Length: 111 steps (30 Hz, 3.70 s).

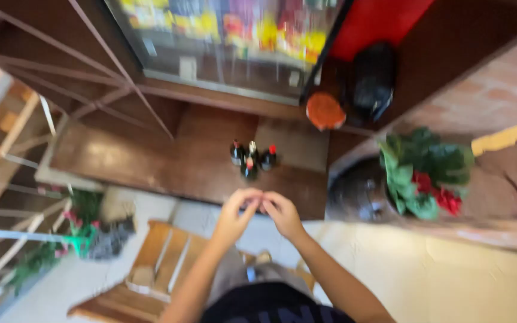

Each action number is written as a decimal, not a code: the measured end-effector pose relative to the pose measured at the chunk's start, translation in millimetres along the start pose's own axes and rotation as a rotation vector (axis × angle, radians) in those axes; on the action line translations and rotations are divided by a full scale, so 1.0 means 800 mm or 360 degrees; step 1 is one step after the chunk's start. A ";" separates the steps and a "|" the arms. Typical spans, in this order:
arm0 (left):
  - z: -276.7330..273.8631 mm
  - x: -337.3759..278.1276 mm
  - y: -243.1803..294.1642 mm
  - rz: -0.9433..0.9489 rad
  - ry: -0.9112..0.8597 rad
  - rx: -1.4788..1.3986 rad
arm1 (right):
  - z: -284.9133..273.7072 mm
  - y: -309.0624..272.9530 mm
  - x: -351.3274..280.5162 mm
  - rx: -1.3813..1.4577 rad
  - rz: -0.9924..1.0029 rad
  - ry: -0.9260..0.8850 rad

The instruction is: Organizes wine bottles on a shelf and cleans a wooden counter with a cloth.

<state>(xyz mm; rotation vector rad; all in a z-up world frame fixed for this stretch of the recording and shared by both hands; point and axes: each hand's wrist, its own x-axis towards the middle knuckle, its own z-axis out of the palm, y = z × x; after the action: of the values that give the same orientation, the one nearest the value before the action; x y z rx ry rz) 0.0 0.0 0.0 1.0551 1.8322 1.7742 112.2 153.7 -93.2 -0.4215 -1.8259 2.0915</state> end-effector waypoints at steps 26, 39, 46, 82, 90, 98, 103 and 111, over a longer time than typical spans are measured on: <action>-0.184 0.027 -0.043 -0.0278 -0.0607 0.0160 | 0.163 0.002 0.036 -0.0070 0.0251 0.0357; -0.278 0.026 -0.081 -0.0244 -0.0823 0.0168 | 0.250 0.021 0.025 -0.0192 0.0283 0.0534; -0.237 0.013 -0.150 -0.0430 -0.0790 0.0007 | 0.237 0.060 0.016 -0.0134 0.0367 0.0543; 0.044 0.157 -0.722 0.0125 -0.0291 0.0596 | 0.013 0.556 0.182 -0.0957 0.0442 0.1160; 0.010 0.130 -0.636 -0.0210 -0.0454 0.0544 | 0.043 0.490 0.185 -0.0892 0.0376 0.1236; -0.070 0.089 -0.445 -0.0291 -0.0503 0.0579 | 0.093 0.355 0.128 -0.0916 0.0016 0.1053; -0.118 0.065 -0.312 -0.0293 -0.0525 0.0724 | 0.137 0.255 0.089 -0.0703 -0.0076 0.0832; -0.169 0.082 -0.110 0.0026 -0.0255 0.0827 | 0.188 0.095 0.088 -0.0270 -0.0191 0.0531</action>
<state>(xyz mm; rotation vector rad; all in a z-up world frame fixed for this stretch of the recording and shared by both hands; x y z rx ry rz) -161.5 -37.1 -52.1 1.3499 2.2388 1.1962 -19.9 40.6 -149.0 -0.6442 -1.7837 1.6766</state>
